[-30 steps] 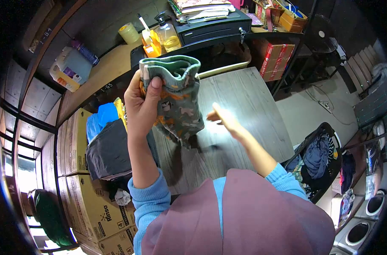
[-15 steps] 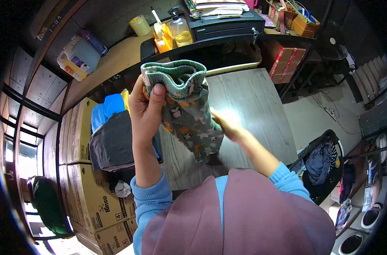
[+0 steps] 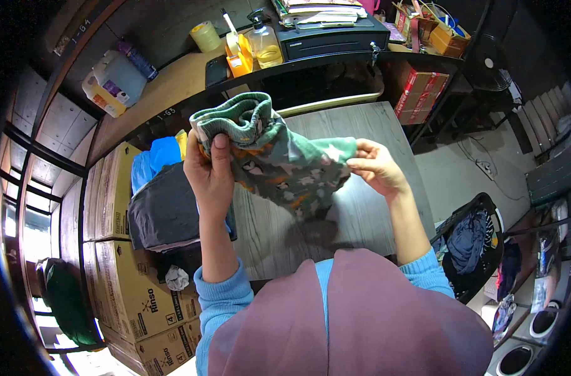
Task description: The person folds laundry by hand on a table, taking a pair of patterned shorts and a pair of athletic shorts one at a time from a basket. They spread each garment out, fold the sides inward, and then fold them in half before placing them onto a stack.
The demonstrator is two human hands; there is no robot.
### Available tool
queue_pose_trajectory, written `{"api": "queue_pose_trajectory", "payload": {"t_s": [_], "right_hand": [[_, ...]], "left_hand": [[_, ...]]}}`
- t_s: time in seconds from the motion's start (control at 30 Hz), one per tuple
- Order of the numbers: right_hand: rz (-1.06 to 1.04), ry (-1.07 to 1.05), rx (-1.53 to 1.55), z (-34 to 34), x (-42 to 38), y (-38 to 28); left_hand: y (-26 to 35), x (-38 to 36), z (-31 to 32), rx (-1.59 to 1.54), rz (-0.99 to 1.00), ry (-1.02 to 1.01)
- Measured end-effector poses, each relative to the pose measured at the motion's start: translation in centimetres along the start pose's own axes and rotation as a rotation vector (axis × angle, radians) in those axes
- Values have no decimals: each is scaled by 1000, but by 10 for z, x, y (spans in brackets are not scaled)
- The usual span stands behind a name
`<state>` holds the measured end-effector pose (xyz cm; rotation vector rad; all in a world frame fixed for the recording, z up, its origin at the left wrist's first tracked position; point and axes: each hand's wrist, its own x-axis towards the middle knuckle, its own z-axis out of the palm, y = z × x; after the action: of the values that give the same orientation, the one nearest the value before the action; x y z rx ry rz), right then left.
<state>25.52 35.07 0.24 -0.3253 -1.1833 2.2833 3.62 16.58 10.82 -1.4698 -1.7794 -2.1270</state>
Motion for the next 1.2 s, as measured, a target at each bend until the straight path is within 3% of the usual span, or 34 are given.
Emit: {"api": "queue_pose_trajectory", "payload": {"t_s": [0.13, 0.3, 0.4, 0.57, 0.7, 0.8, 0.87, 0.9, 0.93, 1.0, 1.17, 1.2], "right_hand": [[-97, 234, -92, -7, -19, -11], [-430, 484, -271, -24, -29, -47], [-512, 520, -415, -8, -26, -78], [-448, 372, -782, 8, 23, -75], [-295, 186, -910, 8, 75, -6], [-98, 133, -894, -12, 87, 52], [-58, 175, -1021, -29, 79, 74], [-15, 201, -1119, -35, 71, 78], [27, 230, -1219, -44, 61, 81], [6, 247, -1317, -78, 37, 97], [389, 410, -1474, -95, -26, 97], [358, 425, -1568, -98, -38, 102]], "left_hand": [[3, -23, 19, 14, 57, 48], [14, -68, 38, 84, 126, -32], [28, -88, 56, -157, 0, 102], [10, -111, 51, -185, -253, 383], [-45, -133, 23, -106, -508, 616], [-119, -187, -15, 162, -593, 642], [-185, -258, -57, 328, -854, 642], [-181, -272, -57, 477, -910, 663], [-174, -283, -61, 665, -952, 577], [-162, -293, -60, 926, -636, 377], [-159, -250, -40, 797, -437, -6], [-169, -243, -37, 754, -435, -92]]}}
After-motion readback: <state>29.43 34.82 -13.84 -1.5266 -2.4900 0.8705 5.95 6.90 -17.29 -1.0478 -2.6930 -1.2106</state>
